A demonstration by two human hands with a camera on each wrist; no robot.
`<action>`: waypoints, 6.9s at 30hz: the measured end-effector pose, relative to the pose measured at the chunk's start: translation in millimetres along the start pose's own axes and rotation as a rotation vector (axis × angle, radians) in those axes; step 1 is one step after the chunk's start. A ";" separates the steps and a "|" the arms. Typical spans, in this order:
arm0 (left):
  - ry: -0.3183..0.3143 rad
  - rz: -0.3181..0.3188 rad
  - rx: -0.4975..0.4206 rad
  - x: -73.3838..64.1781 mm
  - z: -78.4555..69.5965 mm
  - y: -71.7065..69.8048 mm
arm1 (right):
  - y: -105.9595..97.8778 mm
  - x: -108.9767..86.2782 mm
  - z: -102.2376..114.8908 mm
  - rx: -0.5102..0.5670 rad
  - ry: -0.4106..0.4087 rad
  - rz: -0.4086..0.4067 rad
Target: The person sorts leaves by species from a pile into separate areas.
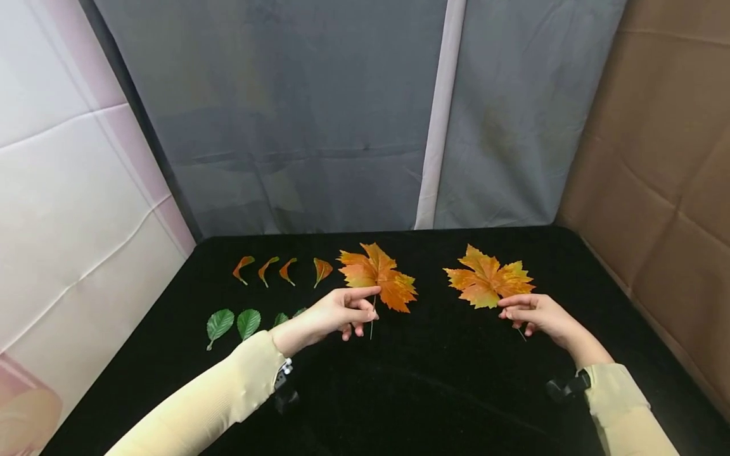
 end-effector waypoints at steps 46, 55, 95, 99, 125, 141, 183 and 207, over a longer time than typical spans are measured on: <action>-0.324 0.087 -0.064 1.9 50.7 -3.6 | -1.7 1.2 0.0 -0.039 0.039 -0.042; -0.268 -0.017 0.107 2.8 47.2 2.0 | -1.2 0.5 -0.9 -0.037 0.037 -0.047; -0.129 -0.210 1.178 13.9 16.0 1.5 | -0.7 0.7 -1.3 -0.018 0.007 -0.058; -0.159 -0.208 1.168 15.5 15.6 -2.2 | 0.2 5.3 1.1 -0.015 0.002 -0.050; -0.250 -0.180 1.325 17.7 23.6 -5.1 | 3.6 5.2 5.2 -0.076 0.027 -0.071; -0.276 -0.173 1.305 15.0 19.7 -0.9 | 37.4 23.8 56.0 -0.132 -0.057 -0.111; -0.277 -0.190 1.330 18.2 23.3 -5.0 | 74.0 13.4 29.3 -0.192 0.045 0.049; -0.309 -0.244 1.441 25.6 13.8 7.0 | 68.7 9.6 35.8 -0.396 -0.012 0.198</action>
Point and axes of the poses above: each hand's wrist, its own x-axis towards the middle knuckle, its own y-axis out of the palm, z = x × y, the point moved 4 cm from there along x, towards the middle knuckle, and after that the axes turned 14 degrees about -y, right-handed, at the moved point
